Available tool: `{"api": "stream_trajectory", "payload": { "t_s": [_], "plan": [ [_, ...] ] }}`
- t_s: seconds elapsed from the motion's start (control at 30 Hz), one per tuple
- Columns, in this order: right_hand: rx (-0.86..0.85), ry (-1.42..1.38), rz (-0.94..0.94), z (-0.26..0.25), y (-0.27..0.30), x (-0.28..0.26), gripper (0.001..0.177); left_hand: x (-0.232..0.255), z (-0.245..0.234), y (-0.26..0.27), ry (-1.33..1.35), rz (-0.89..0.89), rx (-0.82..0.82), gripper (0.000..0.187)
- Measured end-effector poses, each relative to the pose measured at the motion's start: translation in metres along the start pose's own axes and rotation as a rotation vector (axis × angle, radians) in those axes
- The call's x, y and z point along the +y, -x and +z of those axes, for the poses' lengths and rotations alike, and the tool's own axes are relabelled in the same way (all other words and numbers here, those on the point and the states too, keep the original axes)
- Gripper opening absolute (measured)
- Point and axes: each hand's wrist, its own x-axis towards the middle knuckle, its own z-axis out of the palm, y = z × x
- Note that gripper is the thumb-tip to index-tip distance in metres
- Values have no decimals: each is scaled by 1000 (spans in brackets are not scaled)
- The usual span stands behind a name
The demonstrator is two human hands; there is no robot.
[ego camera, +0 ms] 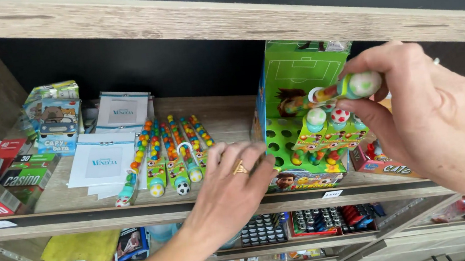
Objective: Organizing and cleaning a toy display box on a storage shelf.
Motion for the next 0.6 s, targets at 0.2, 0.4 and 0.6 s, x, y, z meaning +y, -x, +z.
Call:
{"api": "stream_trajectory", "payload": {
  "t_s": [0.2,0.4,0.6],
  "plan": [
    [-49,-76,-220,11,-23,-2,35,4,17,1,-12,12,-40,18],
    [-128,-216,-142,31,-42,18,28,0,26,4,51,0,-67,16],
    [-433,-127,177,27,-66,29,31,-6,26,7,101,21,-59,18]
  ]
}}
